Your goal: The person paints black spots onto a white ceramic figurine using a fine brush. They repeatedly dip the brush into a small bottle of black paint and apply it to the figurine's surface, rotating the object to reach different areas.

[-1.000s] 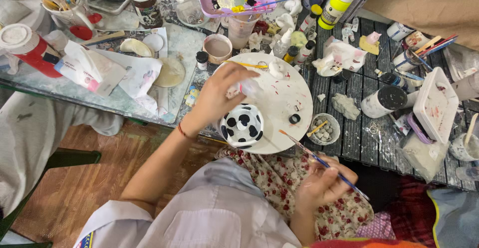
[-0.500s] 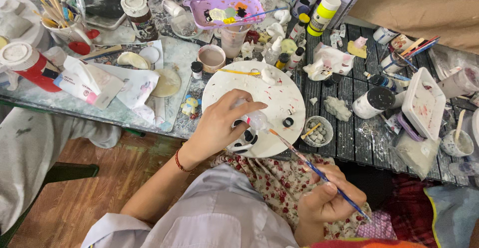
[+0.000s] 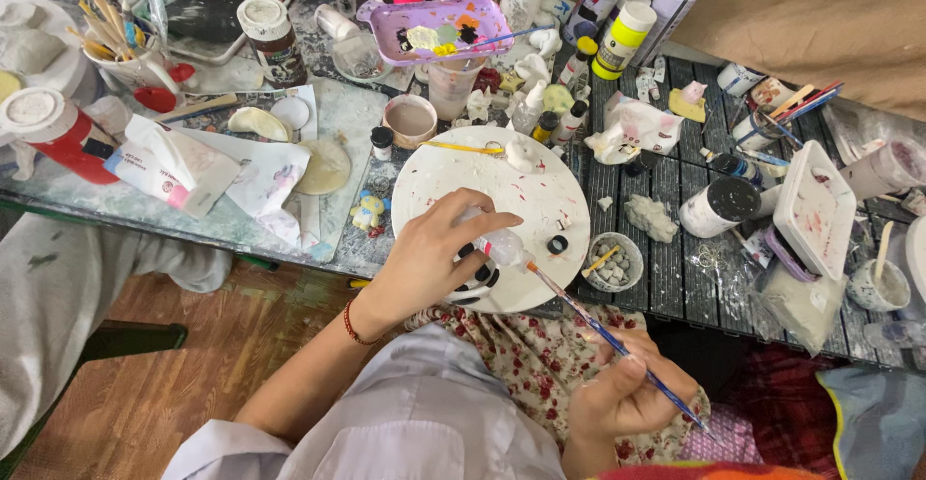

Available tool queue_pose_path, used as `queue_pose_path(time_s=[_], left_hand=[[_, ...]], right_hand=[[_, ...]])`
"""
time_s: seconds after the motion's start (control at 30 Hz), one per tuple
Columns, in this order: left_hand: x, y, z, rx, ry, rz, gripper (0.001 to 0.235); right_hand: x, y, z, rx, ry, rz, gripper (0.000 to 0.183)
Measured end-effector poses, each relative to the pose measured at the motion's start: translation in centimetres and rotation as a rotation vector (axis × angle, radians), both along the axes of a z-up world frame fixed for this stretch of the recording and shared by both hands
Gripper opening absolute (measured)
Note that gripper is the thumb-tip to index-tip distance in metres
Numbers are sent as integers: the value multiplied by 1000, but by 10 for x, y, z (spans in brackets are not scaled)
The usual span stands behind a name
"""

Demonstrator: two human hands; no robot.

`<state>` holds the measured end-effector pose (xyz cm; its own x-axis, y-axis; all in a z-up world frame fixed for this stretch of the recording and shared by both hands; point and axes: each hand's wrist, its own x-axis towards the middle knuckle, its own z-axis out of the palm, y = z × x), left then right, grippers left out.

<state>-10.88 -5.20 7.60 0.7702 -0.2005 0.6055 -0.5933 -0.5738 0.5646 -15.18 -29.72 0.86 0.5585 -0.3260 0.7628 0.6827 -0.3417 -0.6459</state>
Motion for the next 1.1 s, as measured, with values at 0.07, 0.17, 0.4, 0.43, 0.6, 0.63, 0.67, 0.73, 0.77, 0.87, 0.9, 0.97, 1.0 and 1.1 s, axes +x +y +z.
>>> queue_pose_path(time_s=[0.07, 0.17, 0.4, 0.43, 0.6, 0.63, 0.67, 0.73, 0.77, 0.87, 0.9, 0.97, 1.0, 1.1], left_hand=[[0, 0, 0, 25, -11, -14, 60], [-2, -3, 0, 57, -28, -14, 60], [-3, -1, 2, 93, -56, -13, 60], [-3, -1, 2, 91, -54, -15, 60], [-2, 0, 2, 78, -54, -16, 59], [-2, 1, 2, 78, -53, -11, 58], [-2, 2, 2, 79, -51, -7, 58], [-1, 4, 1, 70, -39, 3, 57], [0, 5, 2, 61, -28, 8, 56], [1, 9, 2, 44, -9, 29, 56], [1, 10, 2, 41, -5, 37, 56], [1, 13, 1, 15, 16, 42, 57], [1, 14, 0, 2, 27, 44, 57], [1, 16, -2, -5, 25, 53, 57]], right_hand=[[2, 3, 1, 4, 0, 114, 26], [10, 8, 5, -114, 10, 226, 22], [18, 20, 15, -95, 148, 357, 17], [19, 21, 17, -42, 201, 387, 17], [30, 20, 20, 142, 293, 501, 16], [30, 19, 20, 162, 281, 462, 17], [31, 19, 20, 182, 269, 422, 17], [31, 17, 19, 230, 231, 390, 18], [31, 16, 19, 258, 207, 395, 18], [32, 13, 18, 340, 205, 379, 17], [32, 12, 17, 368, 216, 368, 17], [36, 9, 17, 414, 229, 433, 18], [37, 8, 16, 437, 236, 465, 18], [37, 7, 14, 521, 286, 482, 17]])
